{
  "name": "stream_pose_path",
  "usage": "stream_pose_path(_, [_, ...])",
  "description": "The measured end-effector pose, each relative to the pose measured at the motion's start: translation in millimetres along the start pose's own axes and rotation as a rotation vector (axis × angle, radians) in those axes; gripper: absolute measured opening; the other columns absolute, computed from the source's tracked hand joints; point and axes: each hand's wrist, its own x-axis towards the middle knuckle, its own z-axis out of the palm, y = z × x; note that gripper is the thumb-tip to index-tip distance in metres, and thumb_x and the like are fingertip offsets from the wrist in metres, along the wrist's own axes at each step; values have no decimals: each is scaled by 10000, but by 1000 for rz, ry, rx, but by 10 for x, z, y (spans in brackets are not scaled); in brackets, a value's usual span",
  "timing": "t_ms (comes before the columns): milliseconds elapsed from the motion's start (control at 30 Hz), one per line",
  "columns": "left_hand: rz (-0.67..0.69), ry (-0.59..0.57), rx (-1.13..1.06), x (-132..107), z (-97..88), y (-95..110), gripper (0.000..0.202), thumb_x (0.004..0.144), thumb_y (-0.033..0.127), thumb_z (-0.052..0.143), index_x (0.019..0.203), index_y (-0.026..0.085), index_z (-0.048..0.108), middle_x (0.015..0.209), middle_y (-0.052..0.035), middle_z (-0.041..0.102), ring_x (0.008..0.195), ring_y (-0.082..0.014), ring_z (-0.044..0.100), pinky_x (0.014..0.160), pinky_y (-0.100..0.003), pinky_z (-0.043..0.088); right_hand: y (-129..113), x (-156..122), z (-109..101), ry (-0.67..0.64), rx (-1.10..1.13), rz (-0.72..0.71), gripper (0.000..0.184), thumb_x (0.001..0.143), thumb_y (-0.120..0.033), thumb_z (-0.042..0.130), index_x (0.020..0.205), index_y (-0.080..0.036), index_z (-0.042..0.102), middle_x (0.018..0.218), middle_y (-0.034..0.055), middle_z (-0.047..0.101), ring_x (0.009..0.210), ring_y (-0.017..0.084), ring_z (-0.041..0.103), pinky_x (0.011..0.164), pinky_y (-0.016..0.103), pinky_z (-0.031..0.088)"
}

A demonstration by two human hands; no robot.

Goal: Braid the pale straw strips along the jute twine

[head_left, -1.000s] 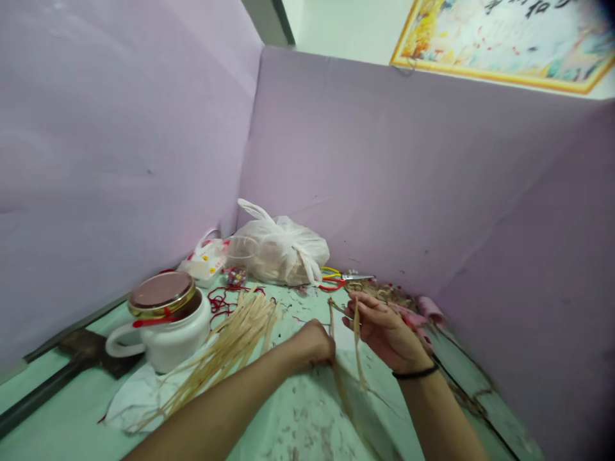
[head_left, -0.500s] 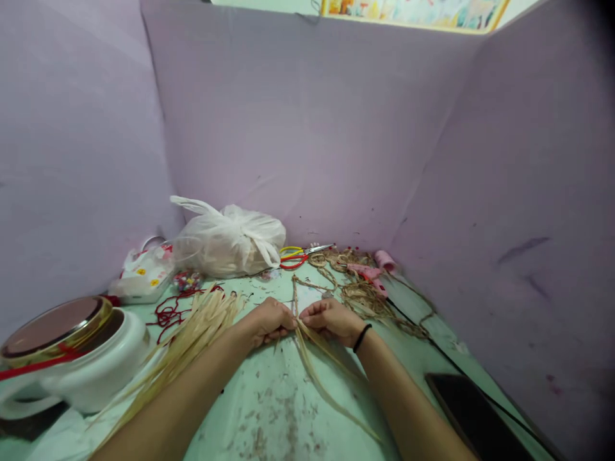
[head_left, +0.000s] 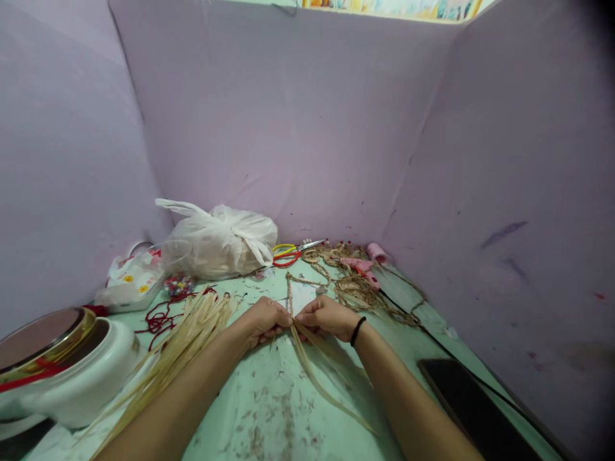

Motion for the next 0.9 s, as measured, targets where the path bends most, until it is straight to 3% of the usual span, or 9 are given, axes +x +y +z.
stream_pose_path(200, [12, -2, 27, 16, -8, -23, 170, 529, 287, 585, 528, 166, 465, 360, 72, 382, 275, -32, 225, 304, -190, 113, 19, 52, 81, 114, -34, -18, 126, 611, -77, 590, 508, -130, 539, 338, -56, 464, 326, 48, 414, 384, 162, 395])
stream_pose_path(333, [20, -19, 52, -3, 3, -18, 203, 544, 307, 584, 505, 170, 439, 350, 76, 363, 268, -29, 216, 305, -192, 120, 14, 77, 127, 172, -42, -15, 114, 589, -45, 569, 551, -140, 519, 344, -61, 456, 334, 62, 427, 376, 180, 403])
stream_pose_path(467, [30, -23, 45, -28, 19, 5, 189, 543, 305, 576, 512, 171, 446, 352, 76, 367, 268, -31, 217, 299, -192, 129, 16, 71, 106, 168, -46, -32, 141, 587, -43, 558, 510, -144, 495, 345, -65, 441, 329, 53, 398, 361, 172, 359])
stream_pose_path(700, [62, -73, 117, 9, -10, -32, 209, 569, 318, 553, 478, 169, 438, 346, 67, 355, 264, -35, 233, 296, -190, 139, 37, 70, -9, 141, -138, -58, 101, 605, -113, 622, 510, -115, 587, 349, -62, 447, 323, 18, 300, 340, 162, 206])
stream_pose_path(900, [63, -71, 134, -5, -1, -11, 221, 577, 325, 555, 475, 171, 434, 344, 65, 350, 265, -36, 233, 301, -197, 133, 46, 85, 9, 163, -51, 2, 117, 594, -84, 604, 485, -114, 571, 366, -43, 485, 347, 36, 370, 348, 155, 275])
